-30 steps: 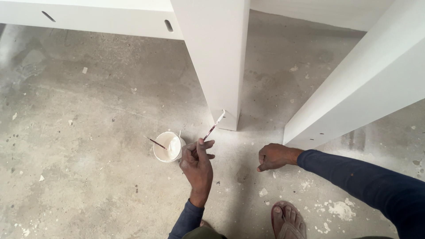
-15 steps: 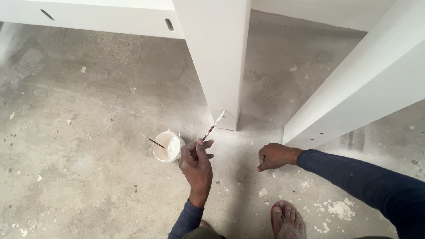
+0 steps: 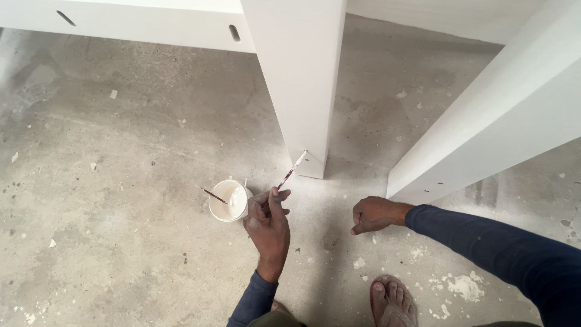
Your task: The person crouches on a concrete floor and paints the white legs and edges of a furniture frame with a small brush, dipping the brush into a cup of white paint between strokes. They hold the frame steady with one hand while brushing screw holes and corners, moving around the piece to reach different legs.
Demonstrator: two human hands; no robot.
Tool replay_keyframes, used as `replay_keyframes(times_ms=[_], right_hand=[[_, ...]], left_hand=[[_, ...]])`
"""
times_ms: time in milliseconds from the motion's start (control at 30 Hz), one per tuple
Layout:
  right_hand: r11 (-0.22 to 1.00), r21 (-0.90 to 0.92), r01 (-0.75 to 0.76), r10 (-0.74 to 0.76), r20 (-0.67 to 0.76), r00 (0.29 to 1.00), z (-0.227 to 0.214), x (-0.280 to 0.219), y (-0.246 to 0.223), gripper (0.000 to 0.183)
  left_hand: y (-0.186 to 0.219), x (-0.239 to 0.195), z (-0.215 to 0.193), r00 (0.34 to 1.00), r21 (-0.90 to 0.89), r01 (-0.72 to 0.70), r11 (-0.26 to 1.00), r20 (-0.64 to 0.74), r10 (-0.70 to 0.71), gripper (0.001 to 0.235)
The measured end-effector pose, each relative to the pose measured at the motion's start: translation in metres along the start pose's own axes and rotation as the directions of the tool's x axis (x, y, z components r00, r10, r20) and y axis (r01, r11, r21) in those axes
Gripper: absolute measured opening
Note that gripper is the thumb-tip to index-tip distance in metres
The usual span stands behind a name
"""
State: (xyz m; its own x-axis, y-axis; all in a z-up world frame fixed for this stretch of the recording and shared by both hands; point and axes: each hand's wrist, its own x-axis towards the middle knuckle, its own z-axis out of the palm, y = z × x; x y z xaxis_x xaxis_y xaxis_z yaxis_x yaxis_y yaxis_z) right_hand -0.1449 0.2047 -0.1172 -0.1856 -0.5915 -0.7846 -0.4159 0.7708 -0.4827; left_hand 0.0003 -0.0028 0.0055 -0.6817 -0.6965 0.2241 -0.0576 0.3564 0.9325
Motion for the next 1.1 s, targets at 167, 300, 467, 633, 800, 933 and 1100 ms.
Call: replay_keyframes(times_ms=[167,300,467,633,800,933,1100], right_hand=[[1.0,0.023,-0.009,0.009,-0.01,1.0,0.003,0.0,0.003,0.047],[1.0,0.017,-0.013,0.013,-0.014,1.0,0.002,0.0,0.005,0.047],[1.0,0.016,-0.009,0.01,-0.015,1.0,0.001,-0.001,0.004,0.047],[1.0,0.006,-0.009,0.009,-0.016,1.0,0.001,-0.001,0.004,0.048],[1.0,-0.012,-0.01,0.01,-0.017,1.0,0.003,0.001,0.008,0.049],[1.0,-0.013,-0.021,0.021,-0.013,1.0,0.002,-0.003,0.004,0.049],[1.0,-0.015,-0.013,0.012,-0.021,1.0,0.002,-0.002,0.006,0.049]], left_hand=[[0.003,0.004,-0.001,0.986,0.161,-0.168,0.973,0.019,0.167,0.017],[0.006,0.007,-0.001,0.963,0.308,-0.266,0.914,0.042,0.266,0.017],[0.008,0.01,0.001,0.984,0.279,-0.177,0.944,0.037,0.173,0.019],[0.01,0.009,0.002,0.993,0.217,-0.121,0.969,0.015,0.121,0.021],[0.005,0.009,0.0,0.988,0.269,-0.155,0.951,0.024,0.154,0.021],[0.001,0.006,-0.001,0.967,0.294,-0.252,0.922,0.034,0.253,0.017],[-0.003,0.001,0.001,0.941,0.291,-0.336,0.896,0.054,0.335,0.013]])
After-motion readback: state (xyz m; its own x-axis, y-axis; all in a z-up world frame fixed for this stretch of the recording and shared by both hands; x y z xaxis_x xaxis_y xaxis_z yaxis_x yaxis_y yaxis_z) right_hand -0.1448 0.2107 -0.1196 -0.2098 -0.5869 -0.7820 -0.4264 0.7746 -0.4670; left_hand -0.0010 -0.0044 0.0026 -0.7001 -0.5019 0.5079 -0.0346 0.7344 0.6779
